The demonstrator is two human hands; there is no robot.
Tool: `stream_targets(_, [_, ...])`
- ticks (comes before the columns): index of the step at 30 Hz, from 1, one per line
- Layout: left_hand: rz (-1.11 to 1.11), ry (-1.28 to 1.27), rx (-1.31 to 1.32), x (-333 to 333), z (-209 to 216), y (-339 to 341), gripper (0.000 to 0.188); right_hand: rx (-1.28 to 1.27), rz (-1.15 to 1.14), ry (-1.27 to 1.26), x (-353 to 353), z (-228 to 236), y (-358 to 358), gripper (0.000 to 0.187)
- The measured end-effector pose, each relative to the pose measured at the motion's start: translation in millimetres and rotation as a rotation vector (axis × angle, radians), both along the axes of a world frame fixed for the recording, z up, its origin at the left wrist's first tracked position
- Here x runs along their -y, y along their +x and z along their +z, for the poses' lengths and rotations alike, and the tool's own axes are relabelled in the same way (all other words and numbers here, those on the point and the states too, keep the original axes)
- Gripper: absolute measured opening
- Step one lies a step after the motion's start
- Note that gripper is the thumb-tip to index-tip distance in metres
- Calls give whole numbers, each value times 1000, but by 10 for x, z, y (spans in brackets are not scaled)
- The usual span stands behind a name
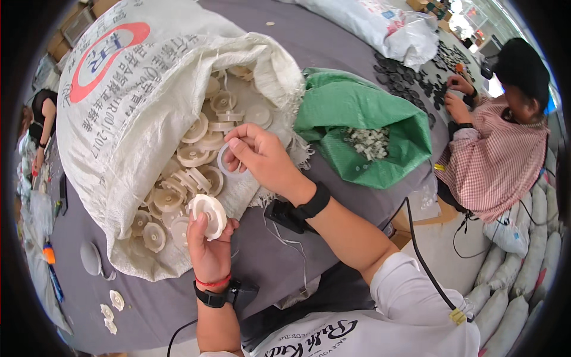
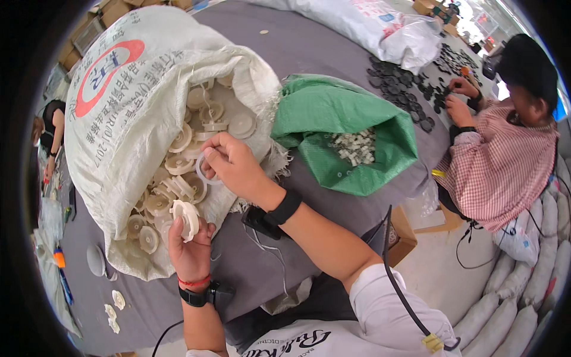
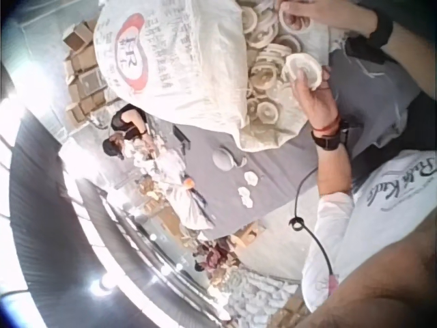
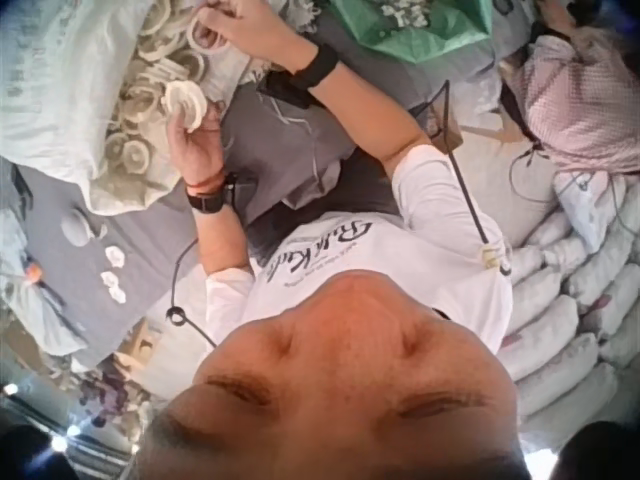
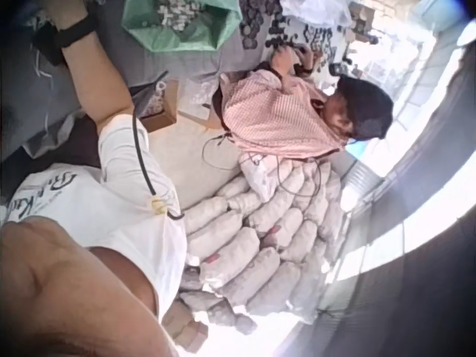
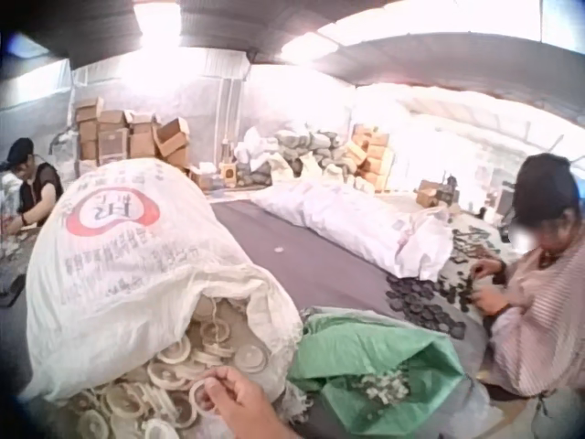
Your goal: Assembling circular plastic parts by hand at a manufacturing workbench.
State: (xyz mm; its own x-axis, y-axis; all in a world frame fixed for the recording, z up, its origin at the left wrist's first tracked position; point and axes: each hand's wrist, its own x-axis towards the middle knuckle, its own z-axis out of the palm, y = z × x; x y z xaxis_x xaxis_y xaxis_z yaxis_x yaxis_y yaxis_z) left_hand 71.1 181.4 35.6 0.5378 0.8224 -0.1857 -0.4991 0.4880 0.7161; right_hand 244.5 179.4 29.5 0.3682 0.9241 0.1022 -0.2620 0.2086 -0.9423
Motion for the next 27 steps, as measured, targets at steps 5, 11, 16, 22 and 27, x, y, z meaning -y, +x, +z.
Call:
stream_targets(5, [73, -45, -59, -23, -52, -86, 21, 84, -450, 301, 631, 394, -104, 15])
stream_targets(11, [-19, 12, 38, 26, 9, -34, 21, 640, -1316, -86, 2135, 436, 379, 14])
stream_targets(16, [-110, 50, 11, 86, -6, 4, 20, 1303, -1065, -942, 3107, 322, 580, 19])
stream_targets(22, [-148, 92, -79, 181, -49, 82, 22, 1161, -1060, -721, 2875, 238, 393, 22])
stream_targets(27, [-301, 100, -77, 211, -6, 4, 23, 574, -460, -164, 1817, 224, -211, 17])
